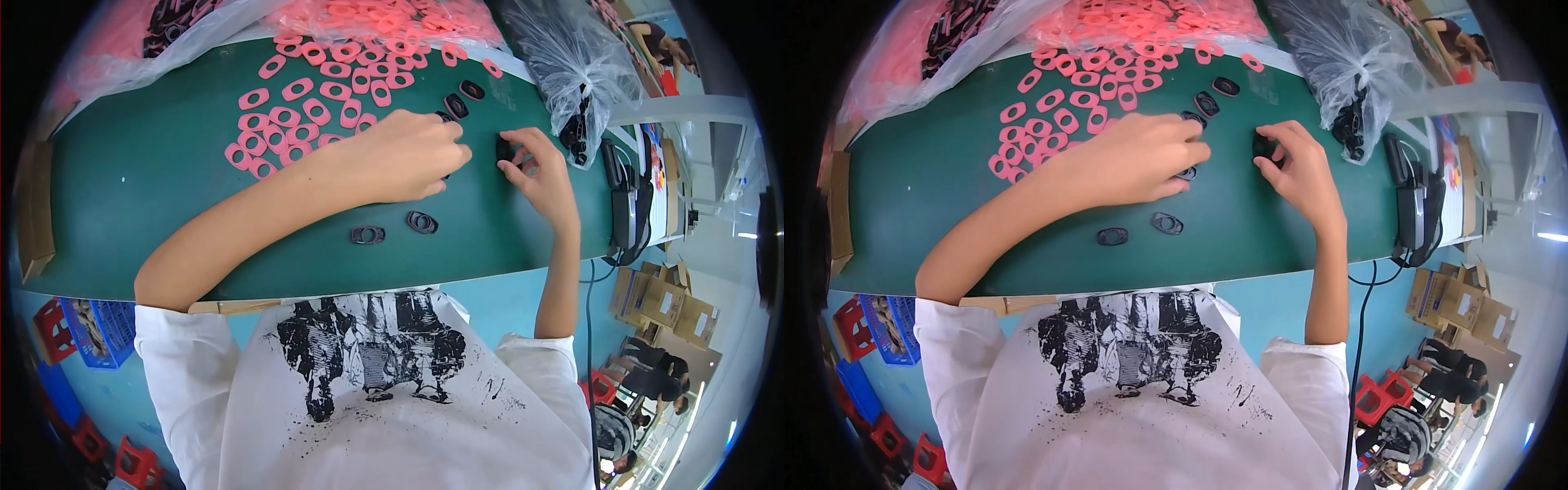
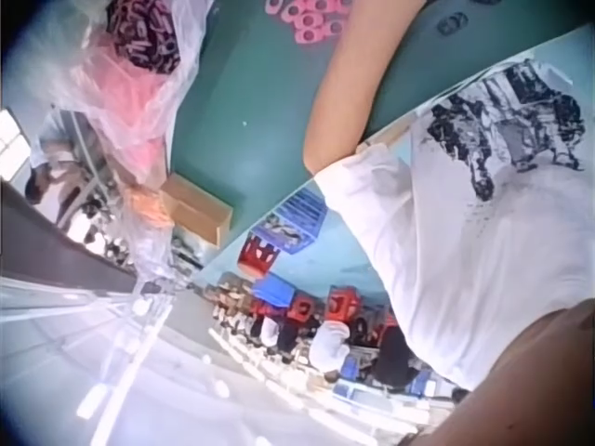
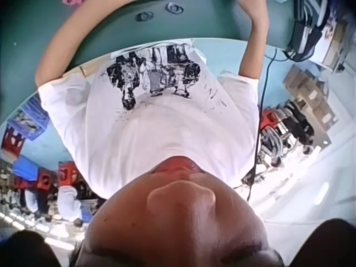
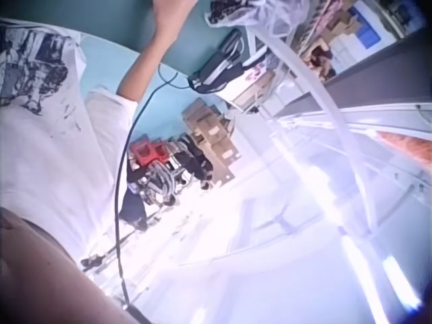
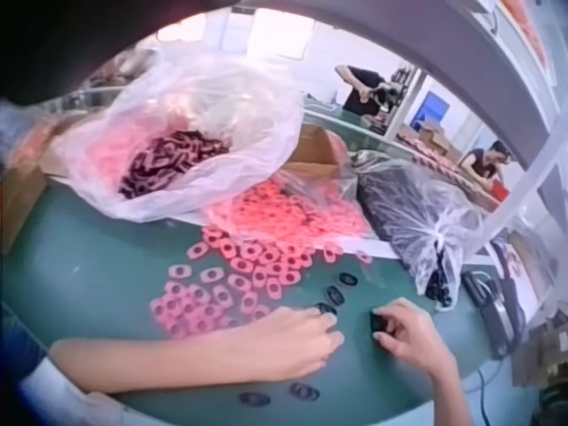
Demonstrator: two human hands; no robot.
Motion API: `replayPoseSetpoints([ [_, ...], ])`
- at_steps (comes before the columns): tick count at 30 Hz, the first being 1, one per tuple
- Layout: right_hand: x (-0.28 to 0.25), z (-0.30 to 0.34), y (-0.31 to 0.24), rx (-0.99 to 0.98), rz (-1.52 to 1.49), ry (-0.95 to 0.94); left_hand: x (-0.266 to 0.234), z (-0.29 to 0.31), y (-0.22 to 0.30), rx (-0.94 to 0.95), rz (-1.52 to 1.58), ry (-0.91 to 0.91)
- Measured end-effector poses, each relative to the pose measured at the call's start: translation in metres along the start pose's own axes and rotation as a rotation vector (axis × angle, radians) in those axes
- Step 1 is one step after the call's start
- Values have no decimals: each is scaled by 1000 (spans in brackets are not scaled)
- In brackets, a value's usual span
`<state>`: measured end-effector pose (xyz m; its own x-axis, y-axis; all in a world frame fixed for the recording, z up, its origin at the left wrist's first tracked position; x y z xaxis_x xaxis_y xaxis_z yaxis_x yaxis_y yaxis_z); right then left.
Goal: The person assembles small black plastic components by hand, fitting them into pink oval rings on an assembly line.
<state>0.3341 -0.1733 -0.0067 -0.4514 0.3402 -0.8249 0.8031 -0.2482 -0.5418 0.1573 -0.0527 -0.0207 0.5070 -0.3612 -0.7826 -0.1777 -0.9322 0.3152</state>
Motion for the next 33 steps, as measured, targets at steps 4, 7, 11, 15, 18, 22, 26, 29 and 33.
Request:
replayPoseSetpoints([
  [4, 5, 3, -12, -44, -14, -11, 12, 3, -1, -47, 17, -196],
  [7, 6, 6, -17, -29, 29, -63, 3, 2, -5, -97, 51, -235],
  [11, 8, 11, -27, -66, -61, -33, -72, -5, -24, -259, 340, 62],
  [15, 7, 8, -66, -178, -222, 93, -125, -7, -49, -671, 377, 12],
  [18, 25, 10, -107, -331, -200, 14, -107, 21, -44, -283, 279, 223],
  [22, 49, 11, -122, -303, -198, 35, -76, 54, -34, -240, 166, 147],
  [26, 82, 9, -120, -293, -9, 44, -81, 75, -36, -263, 89, 240],
  [29, 84, 16, -118, -367, -21, 99, -80, 80, -34, -270, 92, 292],
  [33, 88, 21, -120, -380, 29, 144, -68, 84, -25, -238, 66, 212],
])
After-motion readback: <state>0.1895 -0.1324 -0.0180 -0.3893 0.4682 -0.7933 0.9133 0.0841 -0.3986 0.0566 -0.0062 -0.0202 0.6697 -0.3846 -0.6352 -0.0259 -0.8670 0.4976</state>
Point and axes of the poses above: each hand's wrist, its own z-axis away from the middle knuckle, its own x-axis out of the palm, y = z × x, the point moved 4 cm from there along -z, towards the middle knuckle, and after that the axes turned 9 degrees about y, right-handed, at the moved point
